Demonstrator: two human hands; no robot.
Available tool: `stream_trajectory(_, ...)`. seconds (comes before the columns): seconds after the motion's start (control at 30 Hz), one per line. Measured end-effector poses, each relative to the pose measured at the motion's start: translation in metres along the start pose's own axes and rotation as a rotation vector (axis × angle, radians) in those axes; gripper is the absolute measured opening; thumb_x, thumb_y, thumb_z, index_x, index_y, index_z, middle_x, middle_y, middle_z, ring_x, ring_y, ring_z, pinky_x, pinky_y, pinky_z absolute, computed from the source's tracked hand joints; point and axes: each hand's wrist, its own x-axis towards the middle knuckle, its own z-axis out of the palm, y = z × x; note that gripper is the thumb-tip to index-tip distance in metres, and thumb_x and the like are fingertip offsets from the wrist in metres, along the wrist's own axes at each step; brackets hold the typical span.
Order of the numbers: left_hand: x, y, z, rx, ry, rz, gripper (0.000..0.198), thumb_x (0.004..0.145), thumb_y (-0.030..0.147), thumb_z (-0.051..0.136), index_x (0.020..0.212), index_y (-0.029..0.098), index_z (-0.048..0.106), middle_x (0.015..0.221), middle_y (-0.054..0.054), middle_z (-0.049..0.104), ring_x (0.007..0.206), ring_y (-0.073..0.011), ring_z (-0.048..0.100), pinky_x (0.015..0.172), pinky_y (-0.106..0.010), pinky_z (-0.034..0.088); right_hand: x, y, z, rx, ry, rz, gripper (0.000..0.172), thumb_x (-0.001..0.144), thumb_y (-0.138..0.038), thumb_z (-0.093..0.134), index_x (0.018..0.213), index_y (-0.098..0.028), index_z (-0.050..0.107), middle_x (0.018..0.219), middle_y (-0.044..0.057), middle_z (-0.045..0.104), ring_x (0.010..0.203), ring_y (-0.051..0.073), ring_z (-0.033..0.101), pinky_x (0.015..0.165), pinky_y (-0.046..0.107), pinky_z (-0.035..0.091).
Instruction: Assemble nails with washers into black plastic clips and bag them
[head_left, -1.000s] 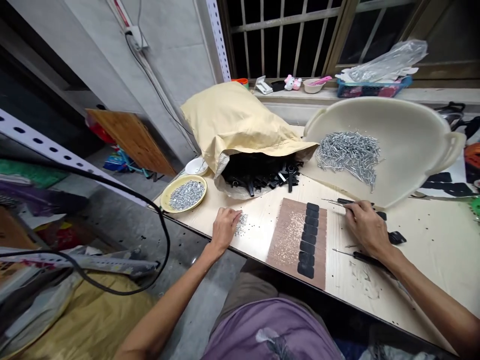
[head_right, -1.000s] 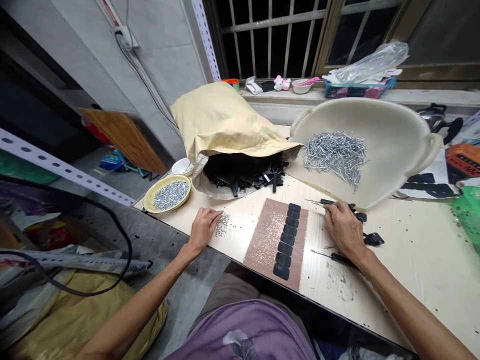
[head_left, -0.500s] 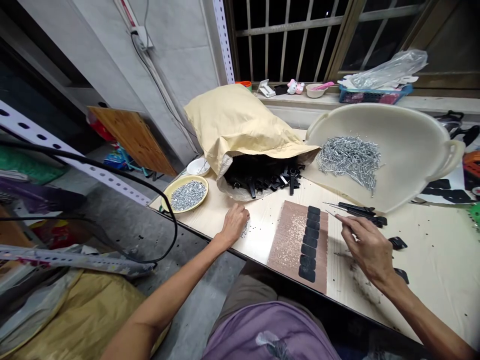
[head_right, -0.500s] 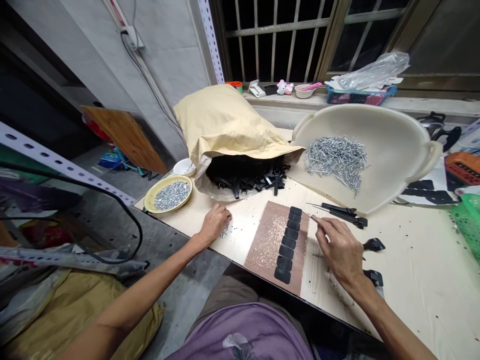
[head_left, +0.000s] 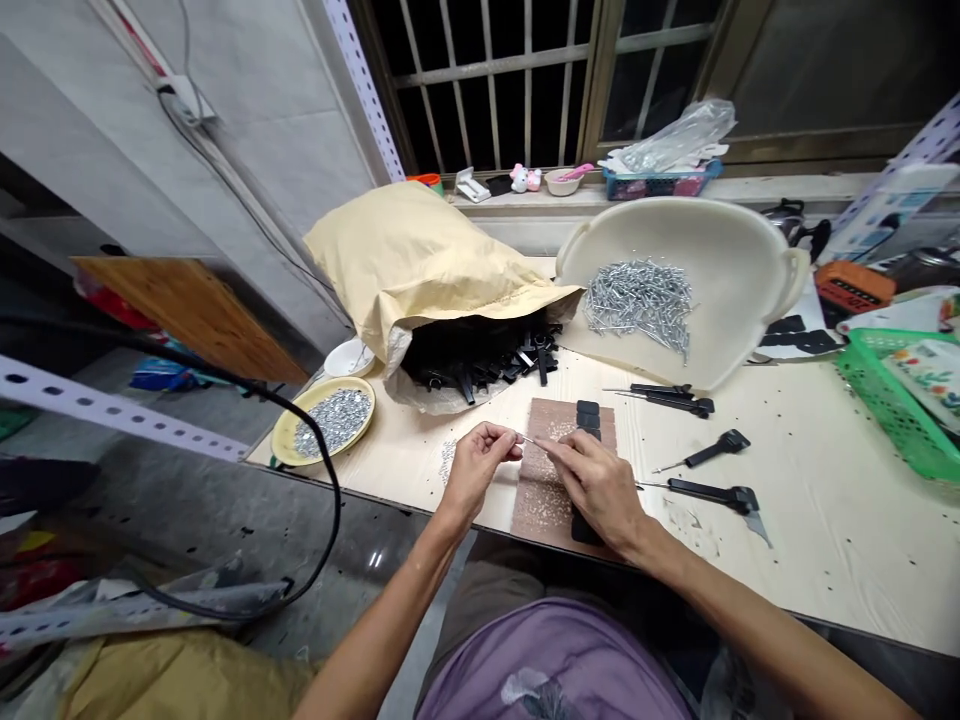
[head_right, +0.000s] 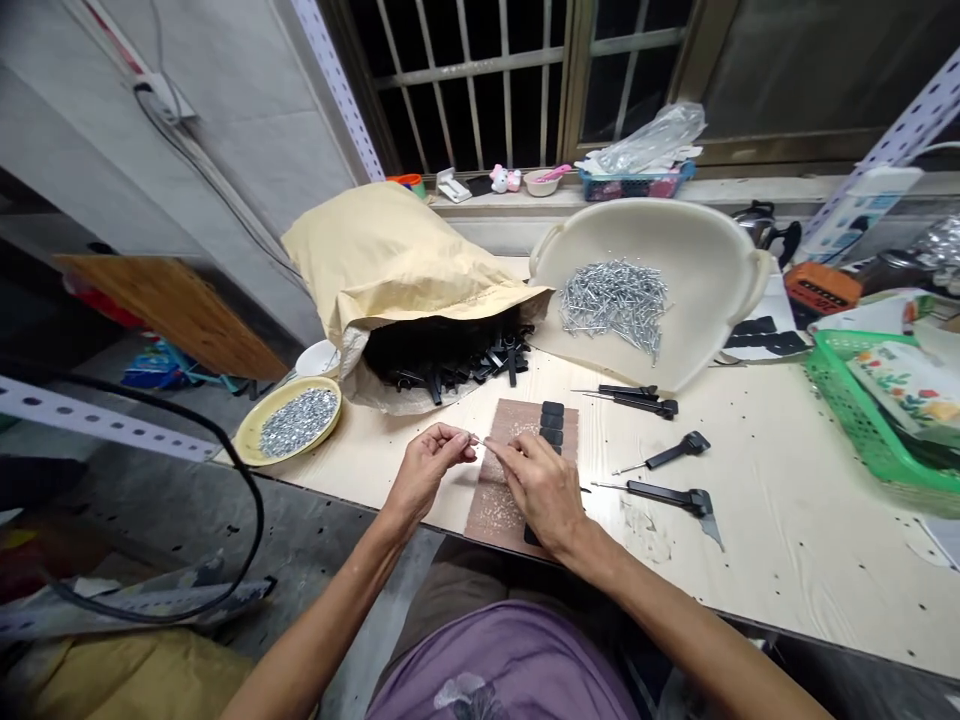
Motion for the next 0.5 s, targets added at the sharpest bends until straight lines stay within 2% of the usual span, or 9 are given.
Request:
stream_trajectory(0.13,-0.0013,0.0026,0.0102,-0.042,0.002,-0.013,0.022,0.074,0.032,0.068,0.079,0.012,0.061,0.07,-0.002,0.063,0.066,-0.0106,0.06,0.07,-0.025,0.049,-0.0007,0.0009,-0.0004,-0.068,-0.013,0.028,0.036,0.093,-0.022,0.041,0.124,-0.031,0.056,0.085,0.004,0.056,0.078,0.015,0.053,0.059,0.023,0.041)
stream_trajectory(0.5,0.0,0.0033,0.0143,0.036,-0.011,-0.018,0.022,0.069,0.031,0.073,0.078,0.013,0.065,0.071,-0.001,0.064,0.065,-0.0116,0.062,0.069,-0.026,0.051,-0.0084,0.0045,-0.0012,-0.104,-0.021,0.066,0.032,0.093,-0.024,0.044,0.12,-0.032,0.058,0.086,0.003,0.058,0.077,0.014,0.055,0.056,0.021,0.039)
